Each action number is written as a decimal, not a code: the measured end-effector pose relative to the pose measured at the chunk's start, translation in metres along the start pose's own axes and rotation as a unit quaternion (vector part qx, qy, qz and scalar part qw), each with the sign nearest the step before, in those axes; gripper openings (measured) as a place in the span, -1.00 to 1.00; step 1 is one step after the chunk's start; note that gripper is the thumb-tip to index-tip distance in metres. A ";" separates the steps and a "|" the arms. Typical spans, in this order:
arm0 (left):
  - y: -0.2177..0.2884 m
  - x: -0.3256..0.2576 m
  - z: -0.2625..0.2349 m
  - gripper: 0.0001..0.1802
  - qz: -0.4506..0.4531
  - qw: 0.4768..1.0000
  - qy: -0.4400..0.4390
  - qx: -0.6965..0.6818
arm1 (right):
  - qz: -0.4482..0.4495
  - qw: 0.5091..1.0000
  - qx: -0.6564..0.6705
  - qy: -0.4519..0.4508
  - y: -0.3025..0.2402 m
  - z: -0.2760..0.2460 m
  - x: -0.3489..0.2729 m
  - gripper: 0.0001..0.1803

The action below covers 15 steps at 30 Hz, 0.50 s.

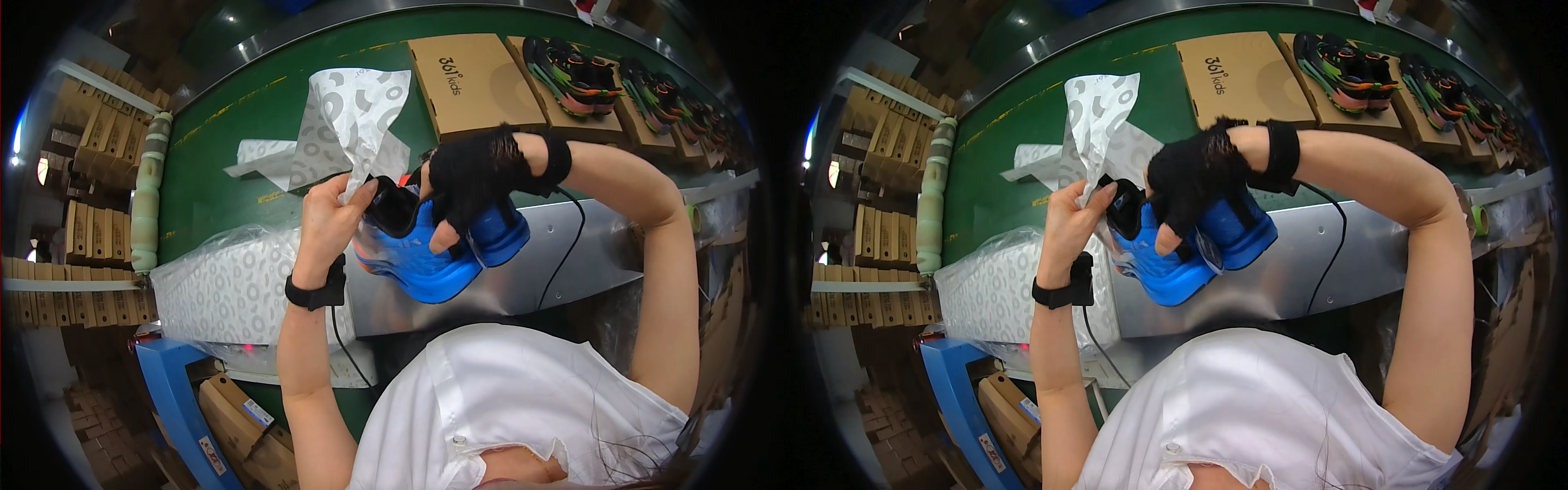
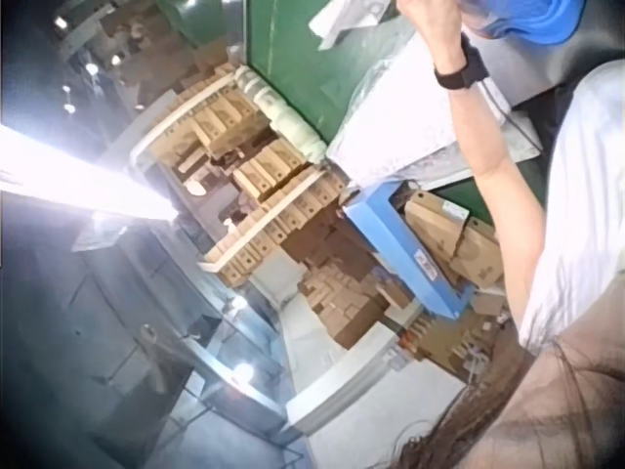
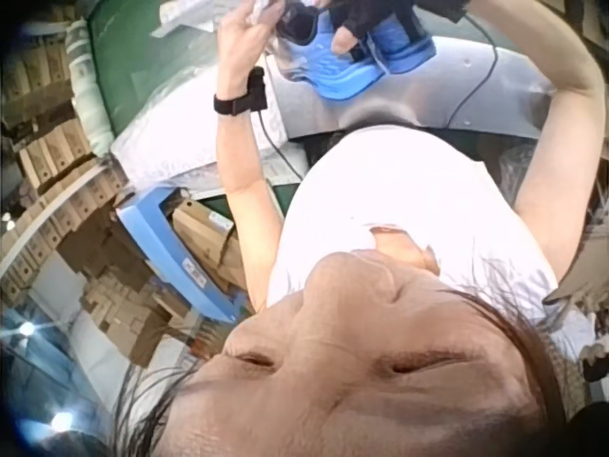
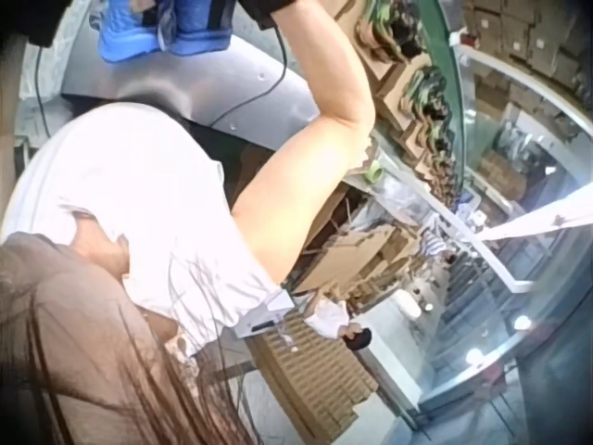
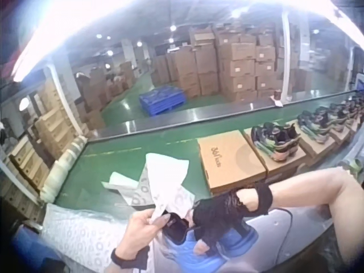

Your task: Packing shoes into boxes and placing them on a conveyor belt.

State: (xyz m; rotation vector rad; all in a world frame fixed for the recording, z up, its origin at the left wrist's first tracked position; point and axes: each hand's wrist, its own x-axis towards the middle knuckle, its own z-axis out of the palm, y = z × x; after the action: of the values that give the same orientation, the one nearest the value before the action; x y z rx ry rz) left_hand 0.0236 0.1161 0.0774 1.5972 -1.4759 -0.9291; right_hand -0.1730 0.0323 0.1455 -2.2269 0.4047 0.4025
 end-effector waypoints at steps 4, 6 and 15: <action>-0.048 -0.014 -0.034 -0.80 0.145 0.940 0.203 0.233 | -0.137 0.959 -0.247 -0.015 0.008 0.055 0.009 -0.65; -0.097 -0.028 -0.082 -0.76 0.068 0.920 0.371 0.111 | -0.184 0.960 -0.210 0.004 0.030 0.107 0.017 -0.69; -0.099 -0.021 -0.076 -0.49 0.010 0.781 0.406 -0.475 | -0.022 0.989 0.053 0.140 0.148 0.099 0.064 -0.69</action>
State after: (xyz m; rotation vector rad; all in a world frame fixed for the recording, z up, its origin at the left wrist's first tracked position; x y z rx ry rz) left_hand 0.1337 0.1458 0.0233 0.9555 -0.2776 -0.6378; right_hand -0.1920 0.0084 -0.0411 -2.1886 0.5114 0.0427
